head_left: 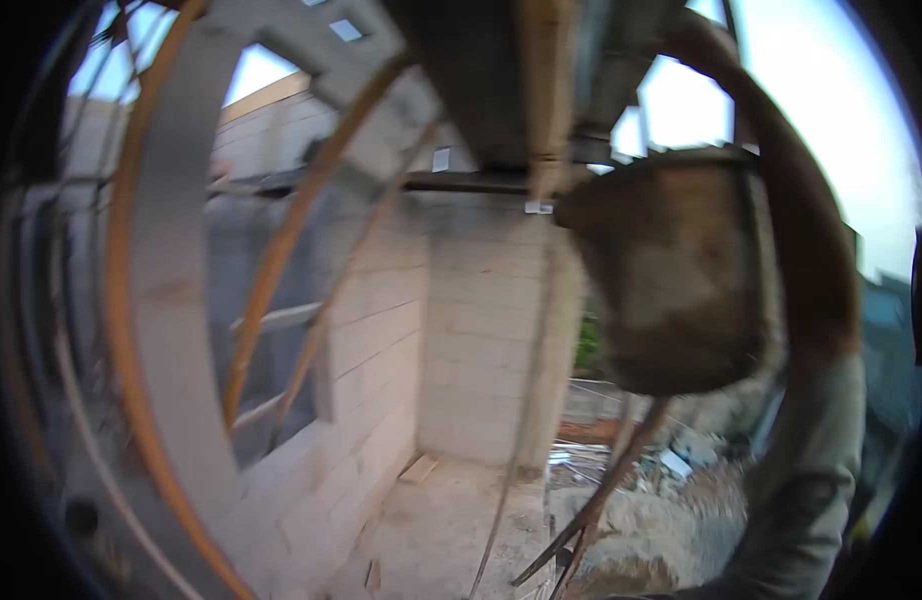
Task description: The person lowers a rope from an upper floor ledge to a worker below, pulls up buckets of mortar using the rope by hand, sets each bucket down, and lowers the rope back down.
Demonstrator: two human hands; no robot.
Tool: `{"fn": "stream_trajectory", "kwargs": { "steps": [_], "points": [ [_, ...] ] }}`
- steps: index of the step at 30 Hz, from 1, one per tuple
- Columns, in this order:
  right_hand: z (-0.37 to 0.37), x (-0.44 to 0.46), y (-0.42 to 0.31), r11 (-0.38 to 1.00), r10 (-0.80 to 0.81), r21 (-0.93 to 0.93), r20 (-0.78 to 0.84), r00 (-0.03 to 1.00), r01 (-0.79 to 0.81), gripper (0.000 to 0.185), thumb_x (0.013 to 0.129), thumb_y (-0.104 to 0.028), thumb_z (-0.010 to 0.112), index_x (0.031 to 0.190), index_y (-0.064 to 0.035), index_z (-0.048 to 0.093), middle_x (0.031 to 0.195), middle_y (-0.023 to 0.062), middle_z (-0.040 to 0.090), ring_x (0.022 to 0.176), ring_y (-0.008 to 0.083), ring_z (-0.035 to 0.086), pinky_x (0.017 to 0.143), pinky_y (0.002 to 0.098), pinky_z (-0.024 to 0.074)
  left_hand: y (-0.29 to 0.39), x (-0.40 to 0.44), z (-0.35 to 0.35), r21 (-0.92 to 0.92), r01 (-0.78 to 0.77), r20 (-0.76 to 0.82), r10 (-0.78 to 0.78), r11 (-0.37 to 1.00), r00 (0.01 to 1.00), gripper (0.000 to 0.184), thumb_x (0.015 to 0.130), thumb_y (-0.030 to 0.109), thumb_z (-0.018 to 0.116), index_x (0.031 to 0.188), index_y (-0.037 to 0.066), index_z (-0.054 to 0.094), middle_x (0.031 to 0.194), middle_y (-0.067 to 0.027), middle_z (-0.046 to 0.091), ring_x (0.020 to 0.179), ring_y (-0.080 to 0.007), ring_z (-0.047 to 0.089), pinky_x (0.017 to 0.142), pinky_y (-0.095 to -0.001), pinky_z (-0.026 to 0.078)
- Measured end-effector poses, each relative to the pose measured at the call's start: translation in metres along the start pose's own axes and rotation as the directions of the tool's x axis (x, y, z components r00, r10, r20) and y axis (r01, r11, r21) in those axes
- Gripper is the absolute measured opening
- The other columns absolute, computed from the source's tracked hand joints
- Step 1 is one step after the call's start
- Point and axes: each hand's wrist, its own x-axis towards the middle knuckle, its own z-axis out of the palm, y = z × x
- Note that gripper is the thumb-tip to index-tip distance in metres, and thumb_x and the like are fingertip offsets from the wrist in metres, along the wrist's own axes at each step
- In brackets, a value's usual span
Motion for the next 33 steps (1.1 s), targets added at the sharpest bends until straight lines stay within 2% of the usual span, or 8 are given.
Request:
{"fn": "stream_trajectory", "kwargs": {
  "steps": [3,4,6,8,16,20,24,33],
  "points": [
    [0.059,-0.028,-0.011,0.994,-0.06,0.098,0.121,0.991,0.048,0.028,0.072,-0.032,0.06,0.076,-0.0052,0.064,0.078,0.0097,0.06,0.074,0.0217,0.057,0.062,0.0337,0.045,-0.045,-0.008,-0.033,0.208,0.146,-0.024,-0.144,0.967,0.989,0.028,0.083,0.022,0.046,0.088,-0.002,0.057,0.07,-0.0138,0.059,0.068,-0.0258,0.06,0.056,-0.0427,0.044],
    [0.075,-0.041,-0.01,0.994,-0.056,0.103,0.162,0.985,0.04,0.028,0.073,-0.033,0.059,0.075,-0.0052,0.063,0.077,0.0087,0.059,0.072,0.0207,0.056,0.061,0.033,0.044,-0.06,-0.009,-0.035,0.448,-0.137,0.122,0.092,0.884,0.988,0.034,0.081,0.03,0.051,0.09,-0.002,0.056,0.072,-0.0166,0.06,0.07,-0.0279,0.061,0.062,-0.0454,0.043],
    [0.1,-0.068,-0.005,0.995,-0.046,0.099,0.225,0.973,0.024,0.028,0.075,-0.033,0.058,0.074,-0.0053,0.061,0.073,0.0069,0.056,0.067,0.0185,0.053,0.057,0.0316,0.042,-0.146,0.044,-0.037,0.641,-0.767,0.721,0.335,0.008,0.606,0.038,0.075,0.032,0.064,0.092,-0.001,0.059,0.064,-0.0133,0.059,0.055,-0.0213,0.056,0.051,-0.036,0.043],
    [0.127,-0.107,-0.002,0.994,-0.057,0.108,0.304,0.951,0.025,0.029,0.076,-0.034,0.057,0.072,-0.0054,0.06,0.07,0.0051,0.054,0.063,0.0163,0.051,0.054,0.0302,0.04,-0.064,-0.05,-0.021,0.751,-0.016,0.292,-0.311,0.66,0.905,0.078,0.065,0.052,0.067,0.117,-0.004,0.05,0.109,-0.0257,0.057,0.105,-0.0343,0.054,0.089,-0.0369,0.043],
    [0.19,-0.312,-0.091,0.898,-0.323,0.438,0.604,0.728,0.035,0.035,0.083,-0.036,0.052,0.066,-0.0057,0.054,0.056,-0.0023,0.045,0.047,0.0076,0.041,0.04,0.0244,0.0321,-0.226,-0.167,-0.027,0.847,-0.305,0.512,-0.518,0.434,0.685,0.051,0.068,0.044,0.06,0.093,0.0,0.065,0.099,-0.0235,0.061,0.095,-0.0335,0.059,0.079,-0.0409,0.047],
    [0.191,-0.459,-0.205,0.661,-0.672,0.709,0.705,0.228,-0.246,0.034,0.082,-0.034,0.055,0.066,-0.0043,0.054,0.054,0.0026,0.045,0.047,0.0123,0.043,0.043,0.028,0.0344,-0.202,-0.191,-0.044,0.847,-0.392,0.529,-0.643,0.359,0.555,0.039,0.069,0.035,0.058,0.096,0.008,0.066,0.099,-0.0169,0.063,0.094,-0.0294,0.061,0.077,-0.042,0.048],
    [0.201,-0.642,-0.323,0.606,-0.791,0.534,0.481,-0.378,-0.589,0.031,0.08,-0.029,0.061,0.067,-0.0024,0.055,0.054,0.0103,0.046,0.05,0.0201,0.047,0.049,0.0338,0.0387,-0.201,-0.166,-0.078,0.821,-0.438,0.555,-0.693,0.366,0.461,0.041,0.069,0.04,0.059,0.091,0.006,0.067,0.092,-0.0151,0.065,0.087,-0.0299,0.063,0.074,-0.0408,0.049],
    [0.257,-0.994,-0.596,0.371,-0.926,0.597,0.174,-0.337,-0.712,0.037,0.076,-0.037,0.06,0.067,-0.0016,0.058,0.061,0.0185,0.055,0.06,0.0349,0.057,0.057,0.0415,0.0434,-0.188,-0.125,-0.15,0.902,-0.001,0.388,-0.807,0.433,0.445,0.058,0.076,0.055,0.051,0.09,0.001,0.065,0.09,-0.0201,0.064,0.086,-0.0331,0.062,0.075,-0.0441,0.047]
  ]
}}
